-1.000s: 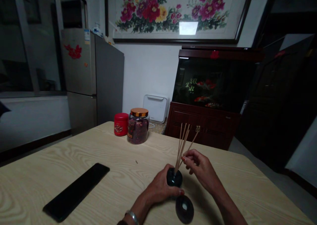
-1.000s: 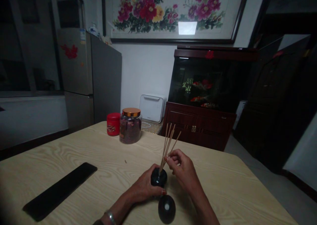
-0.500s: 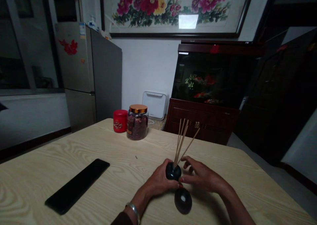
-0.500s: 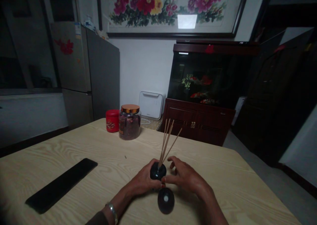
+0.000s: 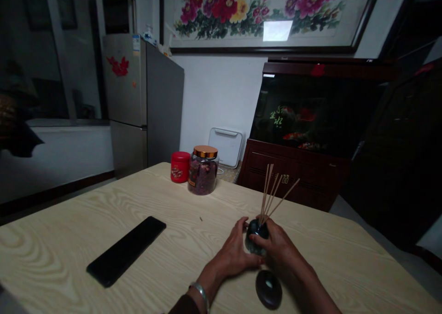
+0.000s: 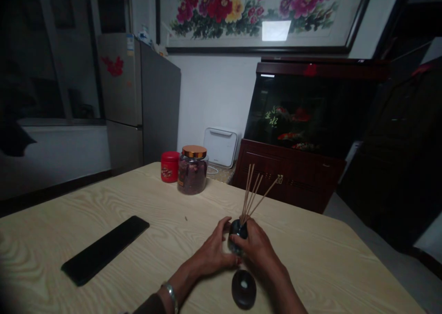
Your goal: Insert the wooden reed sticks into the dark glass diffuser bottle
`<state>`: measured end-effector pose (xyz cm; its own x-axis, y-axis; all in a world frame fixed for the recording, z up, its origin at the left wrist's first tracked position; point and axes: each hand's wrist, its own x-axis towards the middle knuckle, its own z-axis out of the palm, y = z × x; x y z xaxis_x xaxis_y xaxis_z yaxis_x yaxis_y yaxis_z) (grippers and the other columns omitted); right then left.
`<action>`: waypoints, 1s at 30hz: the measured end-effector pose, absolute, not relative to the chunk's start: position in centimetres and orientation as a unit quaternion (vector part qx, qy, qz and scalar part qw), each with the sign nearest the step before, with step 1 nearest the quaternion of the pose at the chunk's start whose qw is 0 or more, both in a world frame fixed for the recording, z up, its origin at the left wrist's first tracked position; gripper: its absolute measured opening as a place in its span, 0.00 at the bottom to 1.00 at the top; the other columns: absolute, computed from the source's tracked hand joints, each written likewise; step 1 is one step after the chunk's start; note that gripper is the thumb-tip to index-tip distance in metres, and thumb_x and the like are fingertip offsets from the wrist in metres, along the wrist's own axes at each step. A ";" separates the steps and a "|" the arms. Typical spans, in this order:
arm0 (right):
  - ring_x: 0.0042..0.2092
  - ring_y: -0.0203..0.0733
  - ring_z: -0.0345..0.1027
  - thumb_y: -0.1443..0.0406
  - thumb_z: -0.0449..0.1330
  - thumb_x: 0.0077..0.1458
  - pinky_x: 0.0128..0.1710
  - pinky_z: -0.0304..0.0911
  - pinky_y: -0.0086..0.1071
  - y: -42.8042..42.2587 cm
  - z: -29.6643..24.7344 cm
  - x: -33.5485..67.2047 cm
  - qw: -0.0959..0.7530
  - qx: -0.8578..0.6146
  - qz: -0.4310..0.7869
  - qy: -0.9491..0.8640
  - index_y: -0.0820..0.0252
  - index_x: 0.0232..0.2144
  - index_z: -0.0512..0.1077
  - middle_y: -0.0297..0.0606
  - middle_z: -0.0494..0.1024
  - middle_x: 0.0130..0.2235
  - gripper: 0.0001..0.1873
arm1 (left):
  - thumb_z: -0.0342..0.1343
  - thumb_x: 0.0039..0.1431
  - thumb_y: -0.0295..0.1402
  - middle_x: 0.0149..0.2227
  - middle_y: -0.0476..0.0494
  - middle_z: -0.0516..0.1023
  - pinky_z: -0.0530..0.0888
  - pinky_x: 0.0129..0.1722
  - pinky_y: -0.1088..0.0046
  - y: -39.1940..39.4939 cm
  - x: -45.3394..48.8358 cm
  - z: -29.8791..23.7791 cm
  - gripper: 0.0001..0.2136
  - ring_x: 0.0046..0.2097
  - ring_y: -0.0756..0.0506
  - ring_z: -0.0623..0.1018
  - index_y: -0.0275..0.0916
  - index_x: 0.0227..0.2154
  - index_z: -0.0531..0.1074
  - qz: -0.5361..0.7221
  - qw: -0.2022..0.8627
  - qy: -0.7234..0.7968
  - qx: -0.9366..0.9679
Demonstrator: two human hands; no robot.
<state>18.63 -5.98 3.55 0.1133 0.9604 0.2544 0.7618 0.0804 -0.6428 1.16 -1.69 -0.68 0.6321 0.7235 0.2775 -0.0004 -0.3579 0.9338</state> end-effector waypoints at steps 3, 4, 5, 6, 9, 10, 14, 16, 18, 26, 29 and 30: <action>0.43 0.48 0.71 0.55 0.63 0.46 0.44 0.62 0.37 -3.1 3.2 20.2 0.359 -0.674 0.126 -0.634 0.58 0.45 0.70 0.40 0.78 0.40 0.24 | 0.68 0.43 0.36 0.63 0.31 0.57 0.61 0.60 0.57 -1.6 1.2 -1.0 0.48 0.62 0.34 0.61 0.39 0.65 0.48 0.369 0.506 0.259 0.735; 0.42 0.49 0.71 0.54 0.63 0.45 0.44 0.62 0.38 -2.2 3.2 20.7 0.362 -0.674 0.124 -0.632 0.59 0.45 0.70 0.40 0.78 0.40 0.25 | 0.68 0.45 0.36 0.64 0.32 0.57 0.62 0.60 0.57 -1.5 1.2 -1.1 0.46 0.62 0.35 0.61 0.39 0.64 0.48 0.371 0.505 0.265 0.733; 0.42 0.49 0.71 0.54 0.63 0.45 0.44 0.62 0.39 -1.4 3.2 21.0 0.365 -0.674 0.124 -0.630 0.59 0.45 0.70 0.41 0.78 0.40 0.25 | 0.67 0.45 0.37 0.64 0.33 0.57 0.62 0.59 0.57 -1.5 1.2 -1.2 0.45 0.62 0.35 0.61 0.40 0.64 0.49 0.374 0.503 0.272 0.731; 0.42 0.49 0.71 0.54 0.63 0.45 0.44 0.62 0.39 -0.8 3.2 21.3 0.368 -0.673 0.125 -0.629 0.60 0.46 0.70 0.41 0.78 0.40 0.26 | 0.67 0.46 0.37 0.64 0.33 0.57 0.63 0.59 0.58 -1.4 1.2 -1.3 0.44 0.62 0.35 0.62 0.40 0.64 0.50 0.375 0.501 0.276 0.730; 0.43 0.49 0.71 0.52 0.63 0.45 0.45 0.63 0.39 0.0 3.0 21.7 0.377 -0.667 0.127 -0.630 0.60 0.47 0.69 0.41 0.77 0.41 0.29 | 0.66 0.47 0.36 0.61 0.34 0.61 0.64 0.57 0.59 -1.3 1.3 -1.4 0.41 0.60 0.36 0.64 0.40 0.62 0.52 0.383 0.500 0.276 0.726; 0.44 0.49 0.71 0.51 0.63 0.45 0.45 0.63 0.39 -0.2 2.9 21.7 0.384 -0.666 0.123 -0.627 0.60 0.48 0.68 0.42 0.77 0.42 0.30 | 0.66 0.47 0.36 0.61 0.35 0.62 0.64 0.57 0.60 -1.3 1.3 -1.4 0.39 0.60 0.37 0.64 0.41 0.61 0.54 0.387 0.500 0.272 0.725; 0.41 0.47 0.70 0.49 0.60 0.48 0.42 0.64 0.38 -3.6 0.8 21.1 0.446 -0.695 0.103 -0.554 0.60 0.52 0.65 0.42 0.75 0.42 0.33 | 0.64 0.50 0.35 0.49 0.39 0.72 0.68 0.47 0.67 -1.2 1.4 -1.4 0.26 0.49 0.42 0.72 0.40 0.52 0.64 0.410 0.507 0.258 0.713; 0.32 0.44 0.69 0.48 0.58 0.50 0.35 0.63 0.36 -6.2 -0.5 20.7 0.463 -0.705 0.118 -0.524 0.60 0.44 0.70 0.36 0.74 0.31 0.26 | 0.60 0.53 0.35 0.33 0.46 0.73 0.68 0.35 0.73 -1.1 1.4 -1.5 0.15 0.35 0.47 0.72 0.38 0.43 0.69 0.419 0.518 0.266 0.697; 0.26 0.39 0.63 0.50 0.59 0.50 0.28 0.59 0.32 -8.7 -1.2 20.3 0.482 -0.685 0.170 -0.520 0.59 0.35 0.73 0.31 0.68 0.23 0.20 | 0.57 0.55 0.36 0.22 0.54 0.64 0.61 0.26 0.77 -1.1 1.3 -1.6 0.09 0.25 0.52 0.64 0.36 0.35 0.71 0.433 0.529 0.279 0.675; 0.20 0.27 0.39 0.63 0.62 0.51 0.18 0.37 0.22 -14.7 10.5 18.0 0.647 -0.440 0.438 -0.444 0.52 0.59 0.62 0.21 0.54 0.22 0.32 | 0.60 0.46 0.29 0.17 0.62 0.55 0.48 0.20 0.79 -3.6 0.0 7.2 0.36 0.18 0.56 0.49 0.38 0.61 0.59 0.404 0.726 0.107 0.546; 0.20 0.28 0.34 0.68 0.62 0.52 0.18 0.38 0.22 -16.8 17.0 16.6 0.709 -0.282 0.456 -0.458 0.50 0.62 0.59 0.19 0.48 0.21 0.36 | 0.62 0.47 0.29 0.19 0.61 0.56 0.50 0.20 0.79 -6.0 -1.1 13.9 0.41 0.20 0.56 0.48 0.43 0.65 0.52 0.422 0.766 -0.037 0.484; 0.20 0.28 0.32 0.69 0.62 0.51 0.18 0.38 0.22 -17.5 18.9 16.1 0.716 -0.241 0.458 -0.468 0.49 0.63 0.58 0.19 0.47 0.21 0.38 | 0.62 0.48 0.28 0.19 0.62 0.55 0.50 0.20 0.80 -6.8 -1.5 16.0 0.42 0.20 0.57 0.47 0.45 0.65 0.51 0.425 0.769 -0.077 0.471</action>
<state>16.12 -17.47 18.87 0.1416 0.8818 0.4499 -0.4298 0.4642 -0.7745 -1.47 -6.80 15.99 0.6264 0.5812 0.5194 -0.7266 0.1942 0.6590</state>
